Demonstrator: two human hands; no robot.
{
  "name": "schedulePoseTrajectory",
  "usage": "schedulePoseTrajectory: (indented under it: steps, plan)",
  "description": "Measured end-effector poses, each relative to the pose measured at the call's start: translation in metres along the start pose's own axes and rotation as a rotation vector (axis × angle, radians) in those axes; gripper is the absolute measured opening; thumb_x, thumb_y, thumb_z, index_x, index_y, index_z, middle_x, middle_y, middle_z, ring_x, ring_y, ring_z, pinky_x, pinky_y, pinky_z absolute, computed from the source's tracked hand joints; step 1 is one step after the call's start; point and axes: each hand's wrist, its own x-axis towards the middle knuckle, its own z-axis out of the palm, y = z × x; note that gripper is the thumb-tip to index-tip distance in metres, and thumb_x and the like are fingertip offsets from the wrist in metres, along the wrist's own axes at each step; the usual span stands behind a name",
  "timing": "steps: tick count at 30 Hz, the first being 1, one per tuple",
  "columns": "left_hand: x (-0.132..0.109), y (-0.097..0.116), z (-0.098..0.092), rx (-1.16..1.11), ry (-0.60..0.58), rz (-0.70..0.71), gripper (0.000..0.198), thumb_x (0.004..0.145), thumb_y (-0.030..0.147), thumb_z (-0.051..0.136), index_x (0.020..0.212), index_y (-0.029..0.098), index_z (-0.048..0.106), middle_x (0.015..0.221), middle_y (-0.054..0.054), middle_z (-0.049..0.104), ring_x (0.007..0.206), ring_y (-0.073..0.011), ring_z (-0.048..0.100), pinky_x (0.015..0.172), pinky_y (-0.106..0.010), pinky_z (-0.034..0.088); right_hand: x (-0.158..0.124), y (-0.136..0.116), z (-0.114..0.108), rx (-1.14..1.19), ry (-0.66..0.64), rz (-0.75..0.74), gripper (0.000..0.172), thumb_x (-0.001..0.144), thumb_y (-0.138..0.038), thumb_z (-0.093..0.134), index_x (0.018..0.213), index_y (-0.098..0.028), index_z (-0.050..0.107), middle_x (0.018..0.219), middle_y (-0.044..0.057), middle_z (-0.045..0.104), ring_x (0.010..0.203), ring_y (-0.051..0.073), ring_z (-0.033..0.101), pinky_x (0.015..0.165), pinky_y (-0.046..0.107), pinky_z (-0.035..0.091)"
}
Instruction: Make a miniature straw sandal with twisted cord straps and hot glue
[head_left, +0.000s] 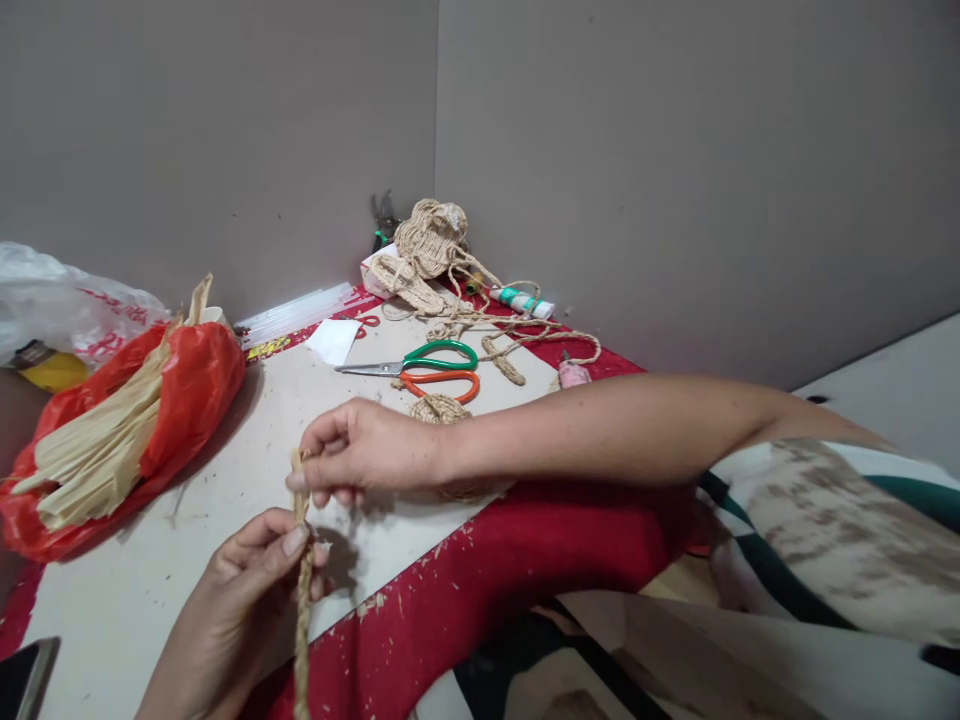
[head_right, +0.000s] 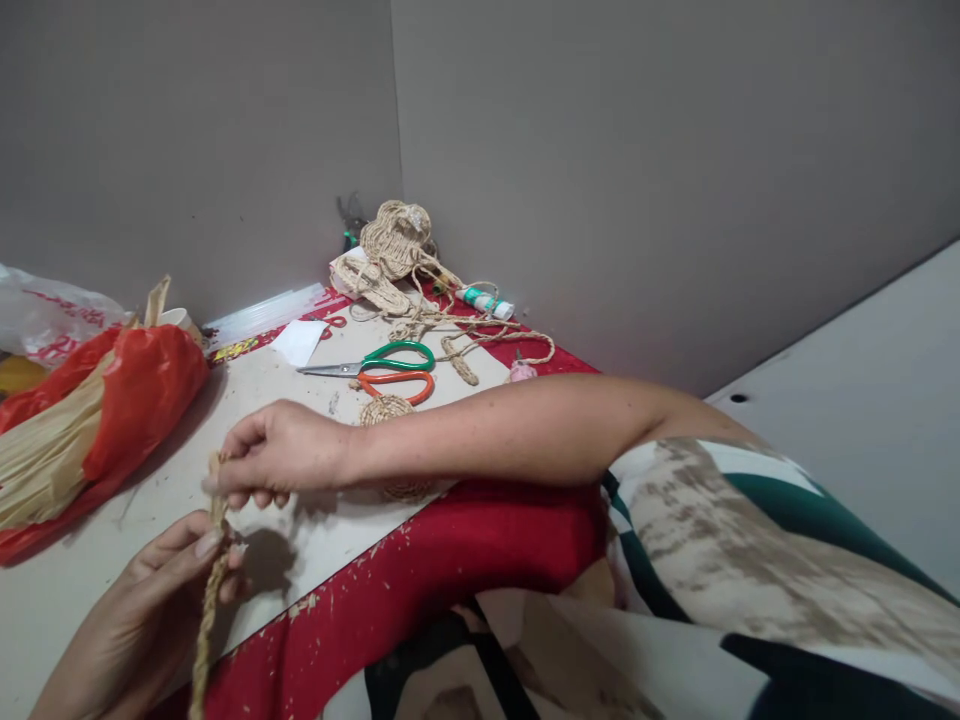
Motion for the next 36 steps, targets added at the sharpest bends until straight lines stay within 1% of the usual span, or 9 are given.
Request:
schedulePoseTrajectory:
  steps: [2, 4, 6, 9, 13, 18, 27, 31, 36]
  plan:
    - [0.002, 0.001, -0.002, -0.062, 0.031, -0.022, 0.024, 0.060, 0.023, 0.091, 0.069, 0.018, 0.070, 0.064, -0.002, 0.071, 0.052, -0.0089, 0.061, 0.052, -0.016, 0.051, -0.003, -0.010, -0.020, -0.149, 0.165, -0.038, 0.012, 0.093, -0.023, 0.060, 0.084, -0.014, 0.058, 0.069, -0.002, 0.062, 0.049, 0.004, 0.049, 0.052, 0.020, 0.042]
    - [0.005, 0.000, -0.005, -0.132, 0.085, -0.028, 0.025, 0.057, 0.016, 0.091, 0.072, 0.018, 0.071, 0.066, -0.001, 0.071, 0.054, -0.0103, 0.063, 0.054, -0.018, 0.054, -0.010, -0.018, -0.048, -0.546, 0.293, -0.092, 0.016, 0.099, -0.025, 0.049, 0.097, -0.013, 0.060, 0.082, 0.003, 0.067, 0.059, 0.006, 0.054, 0.060, 0.021, 0.045]
    - [0.009, -0.001, -0.007, -0.185, 0.127, -0.030, 0.023, 0.058, 0.010, 0.087, 0.073, 0.018, 0.072, 0.067, -0.001, 0.071, 0.057, -0.0119, 0.066, 0.056, -0.021, 0.058, -0.019, -0.019, -0.076, -1.168, 0.311, -0.004, 0.021, 0.099, -0.027, 0.046, 0.102, -0.014, 0.063, 0.095, 0.007, 0.069, 0.079, 0.011, 0.060, 0.073, 0.024, 0.045]
    - [0.011, -0.001, -0.005, -0.194, 0.142, -0.017, 0.018, 0.062, 0.006, 0.082, 0.073, 0.017, 0.072, 0.067, -0.003, 0.071, 0.058, -0.0133, 0.067, 0.055, -0.023, 0.060, -0.030, -0.011, -0.103, -1.403, 0.289, 0.177, 0.017, 0.085, -0.017, 0.062, 0.100, -0.010, 0.068, 0.103, 0.016, 0.069, 0.093, 0.022, 0.062, 0.077, 0.031, 0.043]
    - [0.008, 0.000, -0.002, -0.196, 0.089, -0.010, 0.025, 0.054, 0.005, 0.087, 0.072, 0.015, 0.073, 0.065, -0.004, 0.070, 0.056, -0.0143, 0.066, 0.053, -0.024, 0.059, -0.028, 0.000, -0.110, -1.531, 0.259, 0.331, 0.031, 0.075, -0.006, 0.062, 0.104, -0.008, 0.070, 0.108, 0.020, 0.069, 0.096, 0.027, 0.063, 0.076, 0.034, 0.043]
    - [0.003, 0.003, -0.001, -0.153, -0.019, 0.016, 0.032, 0.045, 0.015, 0.096, 0.066, 0.013, 0.071, 0.062, -0.003, 0.067, 0.055, -0.0130, 0.063, 0.054, -0.024, 0.058, -0.014, 0.000, -0.115, -1.611, 0.208, 0.421, 0.036, 0.070, -0.014, 0.069, 0.106, -0.009, 0.070, 0.100, 0.018, 0.071, 0.087, 0.027, 0.065, 0.068, 0.033, 0.042]
    - [0.005, 0.000, -0.007, -0.204, -0.087, 0.098, 0.030, 0.050, 0.020, 0.096, 0.070, 0.012, 0.074, 0.066, -0.004, 0.069, 0.058, -0.0125, 0.065, 0.057, -0.022, 0.057, -0.047, -0.014, -0.119, -1.656, 0.381, 0.245, 0.046, 0.093, -0.056, 0.047, 0.101, -0.014, 0.064, 0.095, 0.014, 0.069, 0.080, 0.023, 0.061, 0.063, 0.031, 0.036]
    - [0.009, -0.004, -0.011, -0.218, -0.105, 0.133, 0.024, 0.057, 0.017, 0.092, 0.073, 0.012, 0.074, 0.068, -0.005, 0.070, 0.057, -0.0128, 0.065, 0.057, -0.023, 0.058, -0.061, -0.020, -0.116, -1.598, 0.363, 0.197, 0.052, 0.090, -0.066, 0.048, 0.099, -0.016, 0.061, 0.089, 0.011, 0.067, 0.075, 0.020, 0.058, 0.062, 0.030, 0.036]
    - [0.014, -0.005, -0.014, -0.231, -0.103, 0.174, 0.009, 0.070, 0.010, 0.081, 0.075, 0.014, 0.074, 0.069, -0.004, 0.071, 0.057, -0.0118, 0.065, 0.057, -0.023, 0.058, -0.059, -0.032, -0.114, -1.611, 0.393, 0.194, 0.062, 0.089, -0.067, 0.050, 0.114, -0.011, 0.055, 0.098, 0.020, 0.066, 0.078, 0.027, 0.059, 0.061, 0.032, 0.034]
